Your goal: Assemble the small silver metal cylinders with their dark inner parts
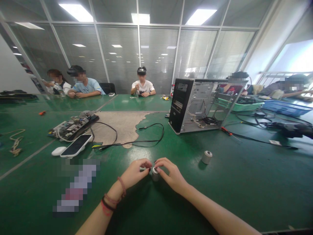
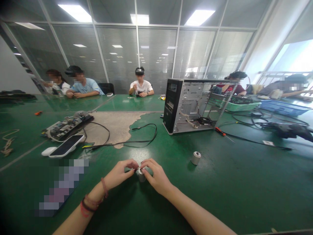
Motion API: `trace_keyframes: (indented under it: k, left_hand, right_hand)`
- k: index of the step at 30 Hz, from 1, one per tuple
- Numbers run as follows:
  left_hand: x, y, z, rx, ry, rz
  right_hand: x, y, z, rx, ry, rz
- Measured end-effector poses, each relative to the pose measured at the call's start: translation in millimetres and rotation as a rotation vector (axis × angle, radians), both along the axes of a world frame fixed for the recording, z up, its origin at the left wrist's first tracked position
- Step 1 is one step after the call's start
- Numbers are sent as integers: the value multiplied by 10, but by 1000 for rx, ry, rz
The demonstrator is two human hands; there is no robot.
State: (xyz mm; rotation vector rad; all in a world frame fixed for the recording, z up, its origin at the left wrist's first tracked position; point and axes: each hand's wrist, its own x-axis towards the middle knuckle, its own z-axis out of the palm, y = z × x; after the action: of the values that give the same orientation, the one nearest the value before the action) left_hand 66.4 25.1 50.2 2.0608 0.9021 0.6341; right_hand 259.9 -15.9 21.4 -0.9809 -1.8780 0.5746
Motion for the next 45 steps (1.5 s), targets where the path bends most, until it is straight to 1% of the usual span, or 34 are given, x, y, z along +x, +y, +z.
trace_keyframes:
  k: [5,8,10,12,15,19,27,35,41,45]
  left_hand:
    - [-7,15,-21,4,1,32]
    - [-4,12,-7,-4,6,45]
    - [-1,11,-3,-8,5,50]
    - [2,11,-6,-8,4,52]
    - [4,12,-17,-4,7,58]
    - [0,15,-34,9,7,70]
    - [6,13,-21,9,25,71]
    - [-2,9,-33,24,31,73]
    - [0,14,-47,39,54,77]
    - [5,14,-46,54,46,73]
  right_hand:
    - [17,2,59,12,46,-24]
    - [78,18,81,11,61,-99]
    - [140,41,65,-11,51,-153]
    - [206,69,21,-51,19,-179]
    - [280,99,-71,-118,-87,-160]
    - [300,93,-155,-170,-225,-103]
    - [282,92,-179,-146,-340,-53]
    - [309,94,-134,-167,-350,-40]
    - [338,113,-75,-123,-221,-126]
    - [260,44,-8,-62,-162,-66]
